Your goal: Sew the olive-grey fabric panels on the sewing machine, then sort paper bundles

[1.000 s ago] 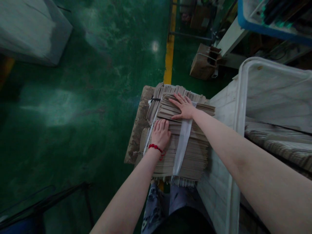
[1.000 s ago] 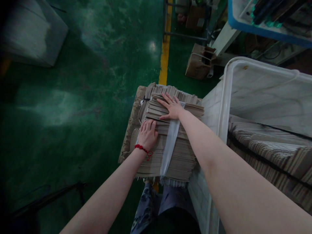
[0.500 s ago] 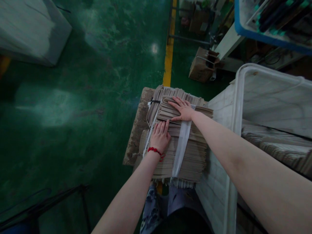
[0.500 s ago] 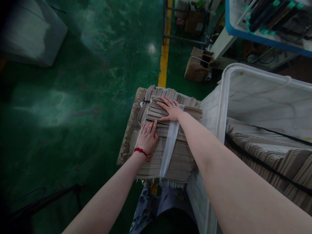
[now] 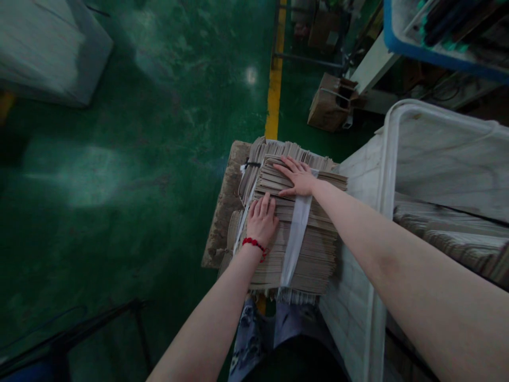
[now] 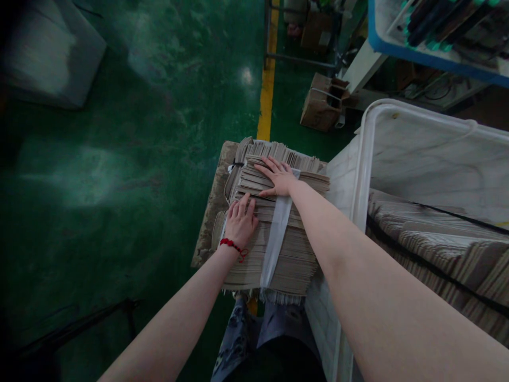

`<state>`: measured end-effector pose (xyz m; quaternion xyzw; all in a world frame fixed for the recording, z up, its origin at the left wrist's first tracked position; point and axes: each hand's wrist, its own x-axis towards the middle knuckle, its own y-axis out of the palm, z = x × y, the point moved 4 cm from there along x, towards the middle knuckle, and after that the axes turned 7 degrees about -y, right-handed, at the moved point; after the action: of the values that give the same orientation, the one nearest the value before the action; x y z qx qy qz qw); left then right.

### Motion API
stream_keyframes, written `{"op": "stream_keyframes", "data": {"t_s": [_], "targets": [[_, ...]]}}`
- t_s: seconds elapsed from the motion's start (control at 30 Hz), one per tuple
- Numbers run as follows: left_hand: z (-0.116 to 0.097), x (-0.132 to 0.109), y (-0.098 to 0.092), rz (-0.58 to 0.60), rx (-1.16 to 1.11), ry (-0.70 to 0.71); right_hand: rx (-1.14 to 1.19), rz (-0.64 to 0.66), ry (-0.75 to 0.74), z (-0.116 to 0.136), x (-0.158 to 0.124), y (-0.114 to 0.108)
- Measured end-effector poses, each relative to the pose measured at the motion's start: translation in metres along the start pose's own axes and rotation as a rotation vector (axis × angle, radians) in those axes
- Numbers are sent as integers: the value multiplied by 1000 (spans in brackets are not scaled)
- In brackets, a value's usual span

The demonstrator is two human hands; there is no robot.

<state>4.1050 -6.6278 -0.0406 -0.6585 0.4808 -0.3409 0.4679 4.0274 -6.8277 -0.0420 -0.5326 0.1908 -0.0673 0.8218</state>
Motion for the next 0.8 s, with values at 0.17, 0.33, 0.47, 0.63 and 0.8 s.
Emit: {"op": "stream_keyframes", "data": {"t_s": [0.17,0.33,0.47,0.63,0.8], "targets": [[-3,-1,-2,22,-1,18,1,-1,1,1,0,-1],[-3,-5,0,13,-9,22,0,-7,-3,1,-1,-2],[-3,-3,0,1,4,14,-6,1,-1,1,-1,-1],[-4,0,0,4,8,-3,3,-3,-5,-1,-1,0],[-4,0,2,5,12,4,10,-3,-4,-2,0,1]]}}
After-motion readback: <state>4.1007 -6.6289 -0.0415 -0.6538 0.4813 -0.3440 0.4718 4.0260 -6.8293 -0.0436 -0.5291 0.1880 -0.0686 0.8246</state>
